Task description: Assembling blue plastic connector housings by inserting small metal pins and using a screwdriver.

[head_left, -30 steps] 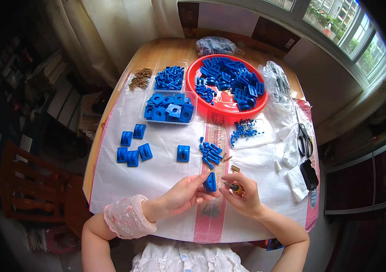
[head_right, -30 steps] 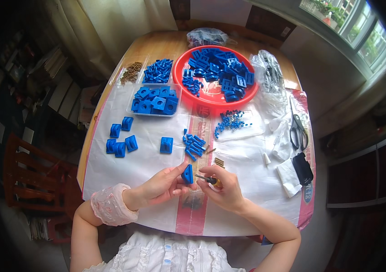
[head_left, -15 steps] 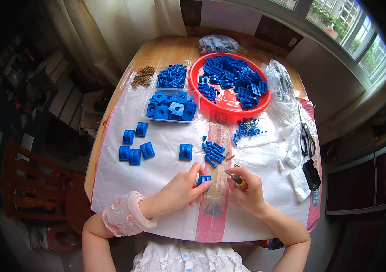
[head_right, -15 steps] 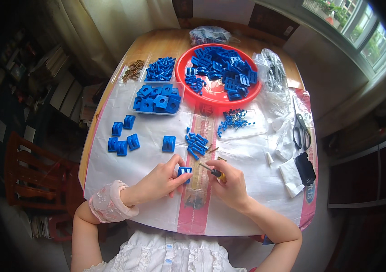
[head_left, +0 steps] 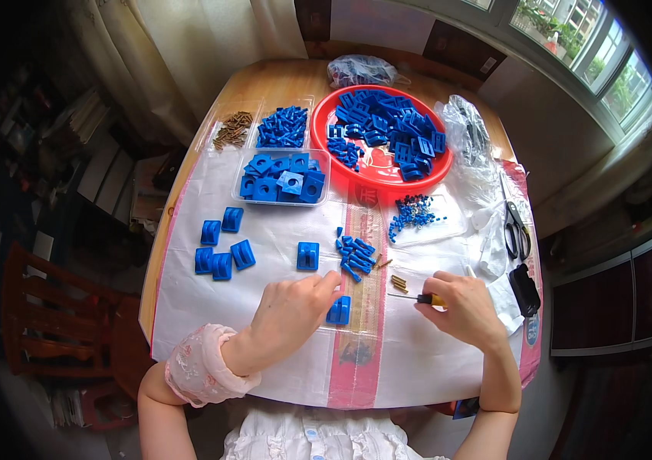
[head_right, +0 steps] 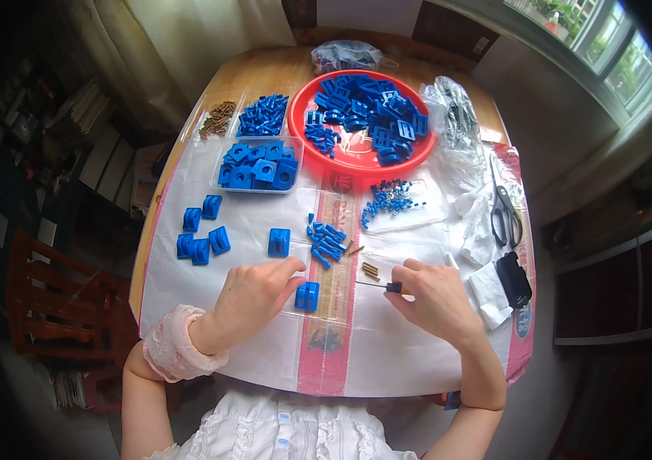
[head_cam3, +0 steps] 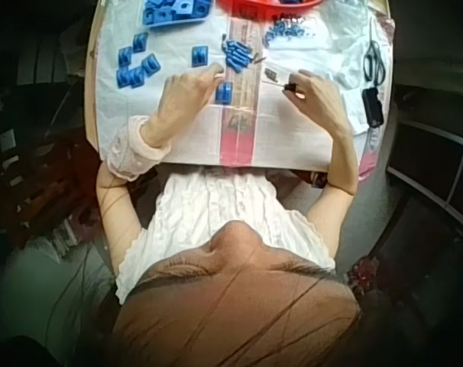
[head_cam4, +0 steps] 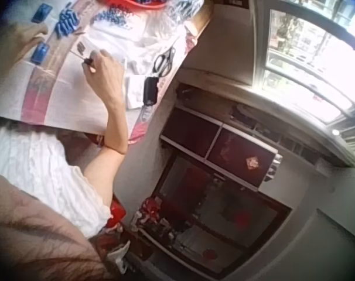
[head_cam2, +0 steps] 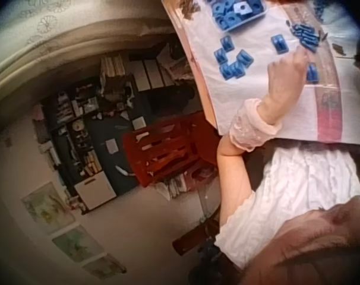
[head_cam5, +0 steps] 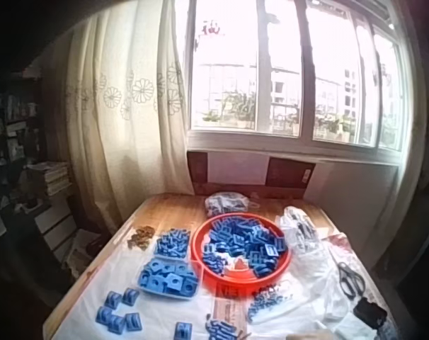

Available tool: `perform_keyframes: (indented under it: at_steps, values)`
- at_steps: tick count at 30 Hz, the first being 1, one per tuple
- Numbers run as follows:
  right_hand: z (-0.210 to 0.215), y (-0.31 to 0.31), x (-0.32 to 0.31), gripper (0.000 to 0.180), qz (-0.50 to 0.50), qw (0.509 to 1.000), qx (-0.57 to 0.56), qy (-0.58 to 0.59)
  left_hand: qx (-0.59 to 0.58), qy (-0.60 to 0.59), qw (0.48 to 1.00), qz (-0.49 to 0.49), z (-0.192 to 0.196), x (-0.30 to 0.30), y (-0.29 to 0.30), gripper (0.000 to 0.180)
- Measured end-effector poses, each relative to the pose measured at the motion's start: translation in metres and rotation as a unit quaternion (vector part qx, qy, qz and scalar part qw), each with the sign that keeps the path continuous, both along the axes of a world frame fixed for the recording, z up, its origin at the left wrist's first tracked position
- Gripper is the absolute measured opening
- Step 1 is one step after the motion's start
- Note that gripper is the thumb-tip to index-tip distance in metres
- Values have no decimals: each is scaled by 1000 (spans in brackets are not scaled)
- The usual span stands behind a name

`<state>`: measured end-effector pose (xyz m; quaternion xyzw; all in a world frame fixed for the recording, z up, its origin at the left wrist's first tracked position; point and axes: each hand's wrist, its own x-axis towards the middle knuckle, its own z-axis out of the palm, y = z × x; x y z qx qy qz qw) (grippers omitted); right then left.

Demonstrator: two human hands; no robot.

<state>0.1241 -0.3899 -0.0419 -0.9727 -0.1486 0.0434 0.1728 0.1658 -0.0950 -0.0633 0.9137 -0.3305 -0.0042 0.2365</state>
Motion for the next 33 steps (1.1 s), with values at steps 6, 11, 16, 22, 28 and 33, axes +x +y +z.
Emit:
perform_keyframes:
  at_steps: [6, 11, 16, 22, 28, 33]
  values:
    - [4, -28, -4, 15, 9, 994, -66, 82, 22, -140, 986, -84, -17, 30, -20, 11]
    - [1, -19, -5, 14, 6, 995, -77, 66, 64, -170, 977, -108, -36, 38, -33, 12]
    - [1, -15, -7, 20, 26, 998, -59, 5, -1, -136, 983, -125, -33, 38, -30, 16]
    - [-5, 28, -2, 29, 6, 978, 204, -53, -250, 213, 941, -77, -9, 18, -15, 15]
    - [-53, 58, -14, 34, 21, 889, 458, 3, -446, 518, 727, -61, -27, 2, -13, 15]
    - [-47, 69, -17, 22, -23, 798, 594, 103, -458, 494, 737, -56, -28, 1, -7, 17]
